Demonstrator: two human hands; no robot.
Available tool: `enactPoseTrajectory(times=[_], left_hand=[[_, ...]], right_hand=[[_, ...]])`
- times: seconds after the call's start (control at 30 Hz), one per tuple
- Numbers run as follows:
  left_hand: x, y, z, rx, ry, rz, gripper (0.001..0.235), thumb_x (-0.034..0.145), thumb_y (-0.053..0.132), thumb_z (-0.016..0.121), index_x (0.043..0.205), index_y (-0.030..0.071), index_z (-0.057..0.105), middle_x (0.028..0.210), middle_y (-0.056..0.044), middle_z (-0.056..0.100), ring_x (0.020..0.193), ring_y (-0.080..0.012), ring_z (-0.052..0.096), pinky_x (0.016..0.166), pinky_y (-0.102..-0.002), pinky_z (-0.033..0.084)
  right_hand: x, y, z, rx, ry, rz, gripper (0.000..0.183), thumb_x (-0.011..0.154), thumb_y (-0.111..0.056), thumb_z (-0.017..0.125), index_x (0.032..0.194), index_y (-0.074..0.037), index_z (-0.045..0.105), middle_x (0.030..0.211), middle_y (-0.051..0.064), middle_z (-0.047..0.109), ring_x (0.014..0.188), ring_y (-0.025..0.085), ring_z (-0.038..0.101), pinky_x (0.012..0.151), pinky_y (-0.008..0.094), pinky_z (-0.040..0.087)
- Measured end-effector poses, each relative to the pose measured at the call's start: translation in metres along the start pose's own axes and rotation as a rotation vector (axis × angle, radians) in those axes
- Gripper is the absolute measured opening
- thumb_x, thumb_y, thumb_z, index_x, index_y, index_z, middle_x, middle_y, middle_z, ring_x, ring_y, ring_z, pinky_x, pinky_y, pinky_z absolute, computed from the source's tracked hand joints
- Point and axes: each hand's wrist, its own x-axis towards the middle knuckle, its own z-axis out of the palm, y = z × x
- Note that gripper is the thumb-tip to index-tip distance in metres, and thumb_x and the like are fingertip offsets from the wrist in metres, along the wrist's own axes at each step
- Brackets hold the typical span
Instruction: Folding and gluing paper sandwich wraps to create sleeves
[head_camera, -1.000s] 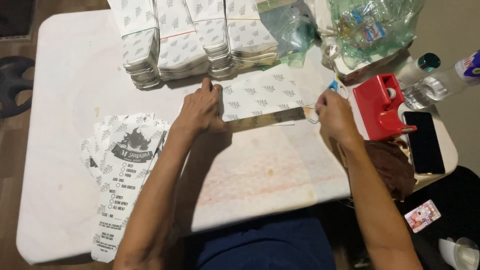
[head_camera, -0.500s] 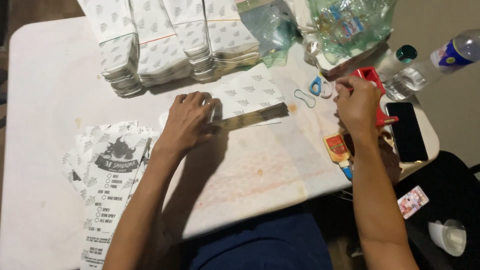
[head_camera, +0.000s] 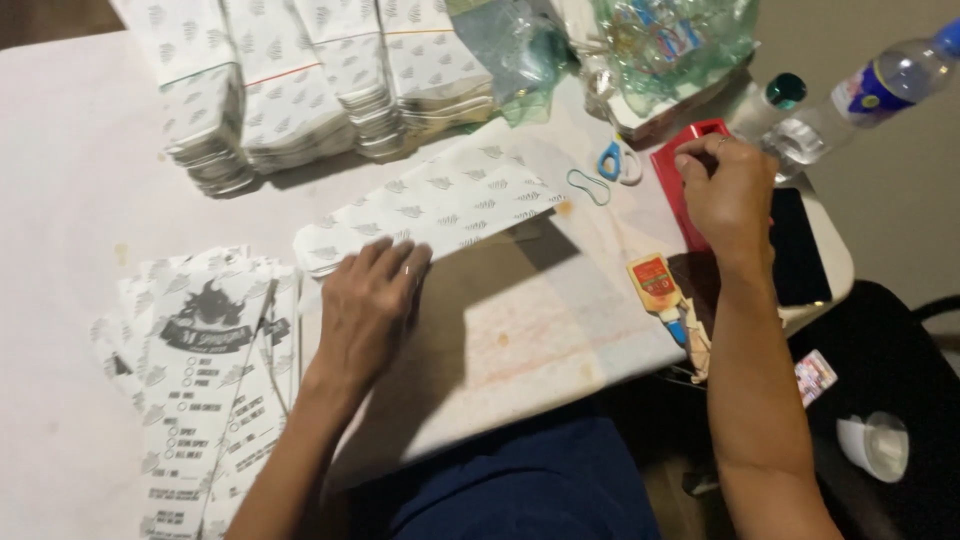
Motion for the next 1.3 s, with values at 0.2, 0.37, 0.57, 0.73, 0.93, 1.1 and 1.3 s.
enactPoseTrajectory(times=[0.2, 0.37, 0.57, 0.73, 0.93, 1.1, 1.3], left_hand=[[-0.044, 0.063, -0.017, -0.076, 0.015, -0.046, 0.020, 0.098, 0.002, 0.060, 0.116, 0.000, 0.068, 0.112, -0.019, 0.073, 0.104, -0.0376, 0.072, 0.075, -0.043, 0.060], [-0.073, 0.082, -0.008, -0.096, -0.012, -0.089, 0.018, 0.100, 0.011, 0.060, 0.113, 0.000, 0.067, 0.117, -0.019, 0.070, 0.109, -0.0406, 0.068, 0.081, -0.045, 0.056], [-0.096, 0.075, -0.006, -0.175, -0.028, -0.149, 0.017, 0.096, 0.013, 0.069, 0.109, 0.003, 0.070, 0.120, -0.018, 0.070, 0.112, -0.0391, 0.067, 0.083, -0.045, 0.055], [-0.103, 0.073, -0.003, -0.233, -0.012, -0.194, 0.013, 0.094, 0.014, 0.073, 0.105, 0.007, 0.071, 0.116, -0.013, 0.073, 0.109, -0.0360, 0.067, 0.080, -0.046, 0.056], [-0.101, 0.059, 0.000, -0.336, 0.005, -0.223, 0.017, 0.085, 0.020, 0.084, 0.097, 0.012, 0.075, 0.106, -0.005, 0.076, 0.100, -0.0279, 0.069, 0.076, -0.038, 0.057], [-0.099, 0.041, -0.001, -0.462, -0.168, -0.462, 0.010, 0.090, 0.024, 0.074, 0.097, 0.018, 0.077, 0.089, -0.003, 0.076, 0.077, -0.0209, 0.071, 0.058, -0.037, 0.056], [-0.073, 0.036, -0.025, -0.597, -0.320, -0.694, 0.015, 0.091, 0.025, 0.073, 0.094, 0.012, 0.081, 0.073, -0.016, 0.077, 0.072, -0.0375, 0.077, 0.061, -0.042, 0.061]], right_hand=[[-0.042, -0.018, -0.048, 0.058, -0.045, 0.024, 0.011, 0.100, -0.006, 0.070, 0.105, -0.005, 0.080, 0.088, 0.008, 0.076, 0.064, 0.016, 0.064, 0.071, 0.031, 0.052], [-0.076, -0.042, -0.047, -0.081, -0.365, 0.142, 0.016, 0.091, -0.024, 0.076, 0.100, -0.012, 0.082, 0.098, 0.005, 0.080, 0.087, 0.023, 0.073, 0.087, 0.037, 0.050], [-0.098, -0.023, -0.018, -0.229, -0.564, 0.179, 0.061, 0.081, -0.046, 0.076, 0.129, -0.009, 0.069, 0.121, 0.019, 0.071, 0.112, 0.041, 0.066, 0.093, 0.052, 0.048], [-0.111, -0.021, -0.017, 0.022, -0.369, 0.242, 0.040, 0.080, -0.031, 0.084, 0.107, -0.012, 0.062, 0.093, 0.007, 0.070, 0.073, 0.024, 0.061, 0.069, 0.040, 0.046], [-0.130, -0.041, -0.038, 1.049, 0.123, 0.362, 0.050, 0.094, 0.012, 0.067, 0.139, -0.005, 0.056, 0.118, 0.008, 0.064, 0.104, 0.010, 0.064, 0.089, 0.019, 0.060], [-0.173, -0.051, -0.006, 1.198, 0.068, 0.410, 0.039, 0.093, 0.004, 0.068, 0.129, -0.004, 0.055, 0.115, 0.011, 0.068, 0.099, 0.020, 0.070, 0.094, 0.033, 0.063], [-0.194, -0.084, 0.030, 1.080, -0.078, 0.120, 0.044, 0.088, 0.006, 0.072, 0.127, 0.007, 0.052, 0.104, 0.021, 0.073, 0.095, 0.025, 0.073, 0.089, 0.038, 0.060]])
